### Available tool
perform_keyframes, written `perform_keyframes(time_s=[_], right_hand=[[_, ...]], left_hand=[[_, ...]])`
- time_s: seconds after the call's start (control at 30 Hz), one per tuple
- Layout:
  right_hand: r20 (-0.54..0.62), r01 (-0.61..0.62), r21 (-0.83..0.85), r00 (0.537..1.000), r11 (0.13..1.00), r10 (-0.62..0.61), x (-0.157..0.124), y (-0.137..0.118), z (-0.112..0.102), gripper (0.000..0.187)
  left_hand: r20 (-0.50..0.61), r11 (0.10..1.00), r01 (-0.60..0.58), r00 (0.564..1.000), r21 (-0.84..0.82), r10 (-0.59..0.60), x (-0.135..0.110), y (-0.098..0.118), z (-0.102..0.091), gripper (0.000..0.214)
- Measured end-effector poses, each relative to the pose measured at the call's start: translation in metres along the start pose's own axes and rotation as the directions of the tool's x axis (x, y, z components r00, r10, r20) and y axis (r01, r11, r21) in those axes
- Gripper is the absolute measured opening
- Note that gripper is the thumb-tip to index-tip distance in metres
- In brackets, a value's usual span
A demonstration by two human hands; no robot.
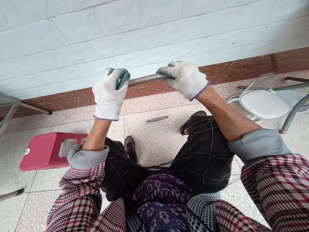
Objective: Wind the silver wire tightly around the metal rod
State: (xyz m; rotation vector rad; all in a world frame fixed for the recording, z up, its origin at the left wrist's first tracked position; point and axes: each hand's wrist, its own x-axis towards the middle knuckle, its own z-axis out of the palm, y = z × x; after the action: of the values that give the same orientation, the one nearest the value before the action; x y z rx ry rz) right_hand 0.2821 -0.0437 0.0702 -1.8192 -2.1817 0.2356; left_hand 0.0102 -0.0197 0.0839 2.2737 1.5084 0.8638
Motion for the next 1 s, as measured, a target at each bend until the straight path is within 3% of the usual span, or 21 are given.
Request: perform_keyframes(time_s=[0.07,0.13,0.2,0.27,0.37,0.43,0.53,0.6,0.67,0.77,0.87,0.93,1.0], right_hand=[[-0.014,0.023,0.001,1.000,1.000,-0.023,-0.001,-0.003,-0.002,0.043],[-0.014,0.044,0.000,0.999,0.999,-0.044,-0.001,-0.005,-0.003,0.043],[-0.027,0.048,0.024,0.999,0.999,-0.047,-0.002,-0.005,-0.003,0.046],[-0.121,0.050,0.095,0.992,0.994,-0.039,-0.001,-0.001,-0.003,0.059],[-0.285,0.064,0.379,0.957,0.923,0.051,0.006,0.009,0.002,0.087],[-0.257,0.029,0.624,0.951,0.781,0.170,0.013,0.013,0.009,0.092],[-0.076,-0.069,0.885,0.954,0.461,0.289,0.022,0.011,0.023,0.077],[0.024,-0.097,0.963,0.961,0.253,0.277,0.023,0.001,0.032,0.062],[0.074,-0.106,0.983,0.976,0.151,0.204,0.019,-0.013,0.038,0.051],[0.181,-0.177,0.970,0.983,0.170,-0.012,0.008,-0.031,0.045,0.040],[0.299,-0.238,0.929,0.933,0.283,-0.198,0.000,-0.035,0.047,0.023],[0.274,-0.194,0.918,0.941,0.346,-0.198,-0.004,-0.027,0.046,0.024],[0.195,-0.135,0.925,0.971,0.355,-0.140,-0.007,-0.015,0.041,0.029]], left_hand=[[0.067,1.000,0.011,0.998,-0.008,-0.010,0.006,-0.005,0.003,0.019],[0.229,0.995,0.078,0.972,-0.066,-0.061,0.009,-0.007,0.007,0.013],[0.419,0.963,0.199,0.902,-0.184,-0.106,0.008,-0.004,0.010,0.019],[0.566,0.896,0.298,0.822,-0.331,-0.064,0.004,0.003,0.012,0.030],[0.624,0.774,0.373,0.781,-0.512,0.036,-0.002,0.010,0.017,0.040],[0.629,0.713,0.422,0.776,-0.560,0.035,-0.003,0.009,0.022,0.041],[0.649,0.651,0.488,0.760,-0.582,0.011,-0.002,0.004,0.032,0.038],[0.662,0.595,0.511,0.748,-0.621,0.049,-0.002,0.000,0.036,0.037],[0.657,0.532,0.513,0.745,-0.673,0.113,-0.001,-0.001,0.039,0.036],[0.654,0.474,0.523,0.739,-0.708,0.162,-0.001,-0.004,0.043,0.036],[0.656,0.465,0.532,0.739,-0.708,0.153,0.001,-0.014,0.047,0.039],[0.632,0.439,0.522,0.761,-0.731,0.148,0.002,-0.021,0.048,0.038],[0.624,0.408,0.531,0.770,-0.743,0.134,0.002,-0.026,0.048,0.032]])
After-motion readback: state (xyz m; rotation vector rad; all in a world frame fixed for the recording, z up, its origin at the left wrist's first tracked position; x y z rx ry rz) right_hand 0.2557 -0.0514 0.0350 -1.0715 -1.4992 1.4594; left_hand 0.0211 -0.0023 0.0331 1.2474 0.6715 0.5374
